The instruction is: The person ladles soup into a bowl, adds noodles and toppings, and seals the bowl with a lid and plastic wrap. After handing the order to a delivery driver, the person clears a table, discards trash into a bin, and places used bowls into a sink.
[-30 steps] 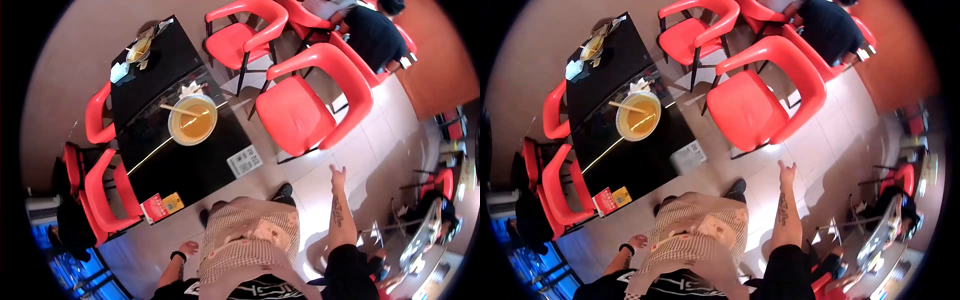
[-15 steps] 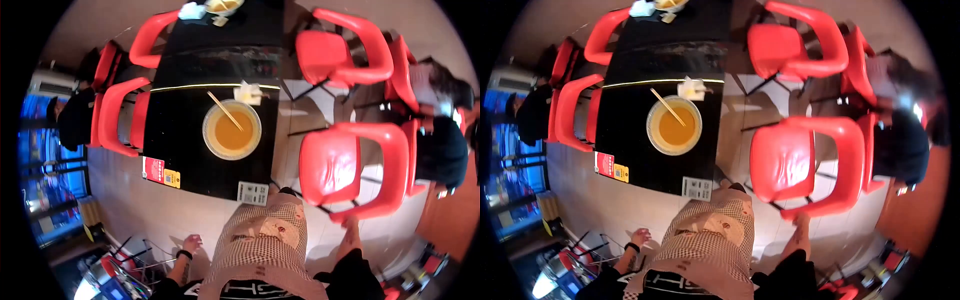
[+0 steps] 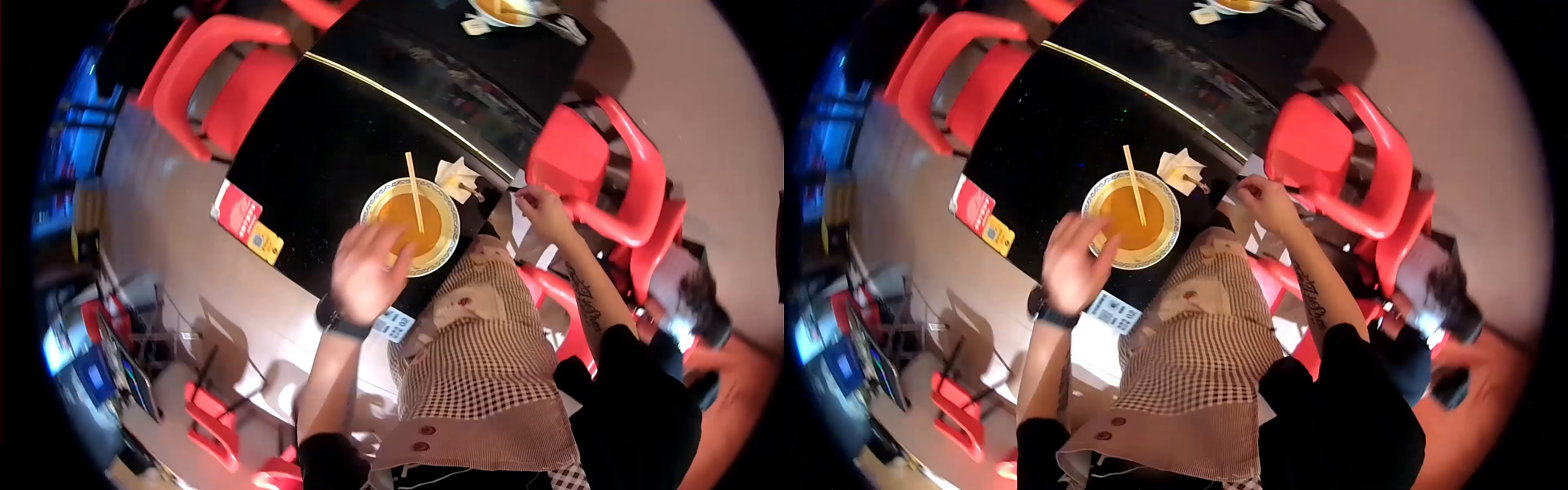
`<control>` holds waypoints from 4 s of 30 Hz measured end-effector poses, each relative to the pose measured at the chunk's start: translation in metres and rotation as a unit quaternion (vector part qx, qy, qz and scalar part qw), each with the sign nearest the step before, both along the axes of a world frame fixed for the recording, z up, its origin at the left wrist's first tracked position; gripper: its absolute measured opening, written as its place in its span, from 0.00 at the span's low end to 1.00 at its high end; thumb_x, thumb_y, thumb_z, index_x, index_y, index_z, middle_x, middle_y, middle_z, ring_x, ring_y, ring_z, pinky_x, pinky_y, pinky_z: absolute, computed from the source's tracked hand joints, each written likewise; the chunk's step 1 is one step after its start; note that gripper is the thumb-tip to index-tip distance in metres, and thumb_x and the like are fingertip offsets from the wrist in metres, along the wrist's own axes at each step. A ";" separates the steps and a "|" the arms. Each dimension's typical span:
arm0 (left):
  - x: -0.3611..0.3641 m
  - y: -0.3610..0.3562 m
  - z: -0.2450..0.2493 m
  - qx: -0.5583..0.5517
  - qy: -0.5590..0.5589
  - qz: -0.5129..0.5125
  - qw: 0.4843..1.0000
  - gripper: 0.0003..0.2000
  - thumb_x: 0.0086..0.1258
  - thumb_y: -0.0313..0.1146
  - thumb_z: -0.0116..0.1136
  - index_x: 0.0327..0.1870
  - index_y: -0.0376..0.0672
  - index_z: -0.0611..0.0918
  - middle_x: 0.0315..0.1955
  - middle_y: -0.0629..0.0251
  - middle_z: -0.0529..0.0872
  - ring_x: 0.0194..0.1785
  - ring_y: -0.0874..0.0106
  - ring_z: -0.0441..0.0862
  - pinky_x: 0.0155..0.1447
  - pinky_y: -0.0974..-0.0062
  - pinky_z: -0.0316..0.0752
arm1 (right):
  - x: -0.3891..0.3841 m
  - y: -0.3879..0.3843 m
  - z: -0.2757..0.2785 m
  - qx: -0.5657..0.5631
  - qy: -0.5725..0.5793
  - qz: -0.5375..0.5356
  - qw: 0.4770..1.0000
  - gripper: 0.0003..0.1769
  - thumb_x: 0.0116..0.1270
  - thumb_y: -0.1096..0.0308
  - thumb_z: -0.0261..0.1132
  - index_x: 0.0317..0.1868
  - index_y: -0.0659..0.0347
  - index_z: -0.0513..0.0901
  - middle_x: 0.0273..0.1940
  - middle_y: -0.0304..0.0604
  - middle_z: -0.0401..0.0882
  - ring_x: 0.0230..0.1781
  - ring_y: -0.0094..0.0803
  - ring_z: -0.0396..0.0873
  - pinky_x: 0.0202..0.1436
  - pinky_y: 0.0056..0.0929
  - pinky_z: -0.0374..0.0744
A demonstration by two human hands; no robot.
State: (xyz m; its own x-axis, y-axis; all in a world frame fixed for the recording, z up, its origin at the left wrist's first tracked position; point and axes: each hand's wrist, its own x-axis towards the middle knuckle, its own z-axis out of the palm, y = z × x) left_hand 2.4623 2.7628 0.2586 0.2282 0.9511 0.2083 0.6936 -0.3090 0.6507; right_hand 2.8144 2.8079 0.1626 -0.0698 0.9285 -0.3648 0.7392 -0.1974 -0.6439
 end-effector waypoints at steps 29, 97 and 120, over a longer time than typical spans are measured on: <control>0.216 0.102 -0.151 -0.356 0.127 0.383 0.843 0.11 0.60 0.29 0.62 0.41 0.40 0.74 0.41 0.49 0.79 0.41 0.47 0.82 0.44 0.54 0.79 | 0.113 0.211 -0.003 -0.053 0.110 0.378 0.918 0.06 0.63 0.69 0.64 0.36 0.63 0.78 0.33 0.47 0.80 0.32 0.43 0.80 0.36 0.35 0.77; 0.264 0.475 -0.186 -0.189 0.005 0.273 0.943 0.07 0.60 0.27 0.60 0.40 0.41 0.81 0.45 0.61 0.77 0.35 0.61 0.81 0.42 0.65 0.78 | 0.331 0.564 -0.056 0.073 -0.121 -0.086 0.986 0.13 0.62 0.64 0.64 0.43 0.63 0.81 0.38 0.54 0.82 0.39 0.50 0.81 0.42 0.40 0.77; 0.288 0.495 -0.061 -0.099 -0.253 0.332 0.903 0.06 0.60 0.18 0.61 0.29 0.38 0.76 0.35 0.59 0.87 0.36 0.73 0.86 0.41 0.78 0.78 | 0.206 0.696 0.087 0.246 0.045 0.130 0.959 0.08 0.61 0.74 0.64 0.33 0.61 0.71 0.25 0.48 0.73 0.20 0.40 0.73 0.26 0.33 0.72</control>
